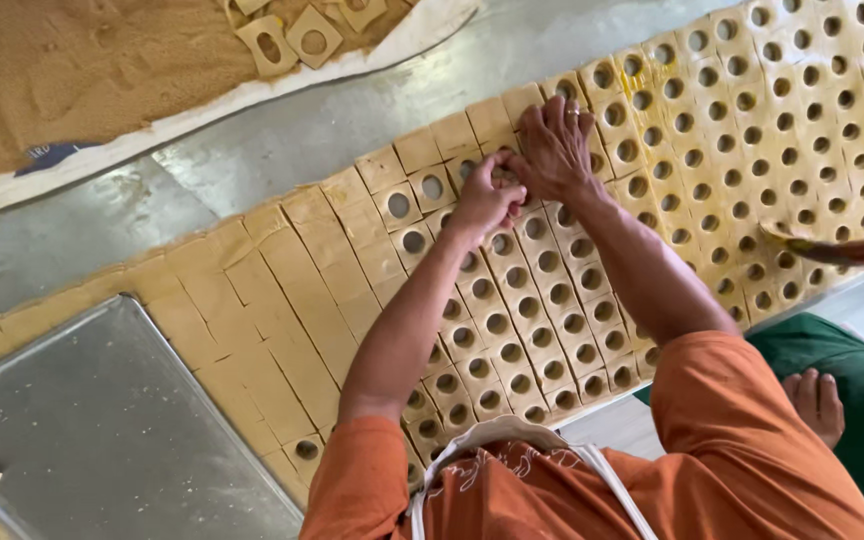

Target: The person uses a circular metal cutter to stamp out small pieces from a sheet of dough on a metal table.

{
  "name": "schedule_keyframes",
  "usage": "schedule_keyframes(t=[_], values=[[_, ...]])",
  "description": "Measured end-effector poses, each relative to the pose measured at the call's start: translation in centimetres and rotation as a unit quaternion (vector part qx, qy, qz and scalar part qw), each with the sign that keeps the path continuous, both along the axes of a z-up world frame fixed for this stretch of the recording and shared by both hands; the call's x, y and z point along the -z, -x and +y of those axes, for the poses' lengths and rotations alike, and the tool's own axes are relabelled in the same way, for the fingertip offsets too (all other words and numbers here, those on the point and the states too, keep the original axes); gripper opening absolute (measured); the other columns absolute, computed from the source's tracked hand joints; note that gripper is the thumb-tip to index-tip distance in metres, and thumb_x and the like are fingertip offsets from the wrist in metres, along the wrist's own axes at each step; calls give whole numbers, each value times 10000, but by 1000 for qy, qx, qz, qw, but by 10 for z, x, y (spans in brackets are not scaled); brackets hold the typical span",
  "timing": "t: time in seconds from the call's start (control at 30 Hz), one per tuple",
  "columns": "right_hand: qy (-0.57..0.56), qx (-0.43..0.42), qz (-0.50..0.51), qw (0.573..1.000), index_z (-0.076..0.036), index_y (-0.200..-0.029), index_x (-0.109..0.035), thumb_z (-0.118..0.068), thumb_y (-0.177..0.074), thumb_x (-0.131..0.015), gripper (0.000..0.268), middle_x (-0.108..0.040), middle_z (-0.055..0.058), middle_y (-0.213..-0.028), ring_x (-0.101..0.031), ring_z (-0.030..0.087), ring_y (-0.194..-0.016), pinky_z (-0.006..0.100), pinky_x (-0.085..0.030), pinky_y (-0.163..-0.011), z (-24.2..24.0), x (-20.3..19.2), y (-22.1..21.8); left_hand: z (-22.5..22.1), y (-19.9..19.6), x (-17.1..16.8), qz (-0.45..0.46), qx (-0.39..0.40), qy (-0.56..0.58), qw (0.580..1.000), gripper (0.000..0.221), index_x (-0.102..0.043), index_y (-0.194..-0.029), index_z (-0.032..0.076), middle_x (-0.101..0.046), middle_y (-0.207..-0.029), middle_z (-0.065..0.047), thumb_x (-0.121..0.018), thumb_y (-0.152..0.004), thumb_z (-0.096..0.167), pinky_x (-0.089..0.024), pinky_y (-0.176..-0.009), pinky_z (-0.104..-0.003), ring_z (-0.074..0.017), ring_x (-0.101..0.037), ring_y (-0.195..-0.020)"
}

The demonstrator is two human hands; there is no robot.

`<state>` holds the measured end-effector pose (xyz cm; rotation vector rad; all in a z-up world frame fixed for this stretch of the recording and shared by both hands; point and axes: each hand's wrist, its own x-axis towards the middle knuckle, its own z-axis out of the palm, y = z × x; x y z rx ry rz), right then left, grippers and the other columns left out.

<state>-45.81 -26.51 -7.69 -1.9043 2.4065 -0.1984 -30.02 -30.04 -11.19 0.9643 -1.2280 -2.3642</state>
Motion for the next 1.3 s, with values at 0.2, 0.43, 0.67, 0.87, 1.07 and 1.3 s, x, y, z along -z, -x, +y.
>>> schedule_keyframes(t=[0.2,0.43,0.67,0.87,1.07,1.3], values=[[43,-33,-30,998,-94,-1258,-533,-319,-735,-759,612,-465,195,-1163,-472,389,-1137,523,-355,-968,9,-25,1,-18,10,-12,45,55,-75,995,623,-459,-1458,123,-623,-697,-61,-651,-870,43,-476,-414,-241,-130,-594,-530],[-112,-99,27,988,-161,-1334,-551,-142,-677,-827,713,-544,113,-1265,-544,320,-1257,423,-494,-998,19,-50,20,-18,21,-15,27,65,-29,997,334,-607,-1256,100,-642,-712,-25,-621,-922,103,-469,-431,-233,-113,-619,-573],[-142,-223,121,957,-118,-1251,-586,-396,-654,-870,717,-659,118,-1114,-662,298,-1057,439,-550,-880,-1,-39,41,-20,20,-21,48,72,-40,995,206,-617,-1152,43,-672,-827,-58,-640,-980,154,-509,-481,-259,-139,-648,-661],[-27,126,-169,977,-41,-842,-681,-435,-1122,-469,527,-650,184,-689,-659,348,-626,504,-519,-637,7,-13,41,-27,36,-21,22,47,-108,993,221,-622,-1127,38,-736,-987,-133,-539,-967,164,-650,-607,-337,-177,-708,-745],[111,36,-283,952,10,-837,-607,-339,-1128,-377,509,-622,206,-697,-614,379,-622,496,-505,-626,56,-14,18,-13,15,0,116,-5,-102,988,311,-638,-1119,-11,-703,-988,-130,-506,-1072,266,-653,-650,-339,-193,-713,-778],[172,-51,-327,928,26,-1092,-575,-254,-1033,-520,291,-667,201,-831,-658,309,-701,442,-556,-672,103,-58,-37,39,-6,3,60,-82,16,995,348,-686,-1088,-40,-704,-819,-110,-535,-1056,272,-580,-506,-302,-185,-664,-593]])
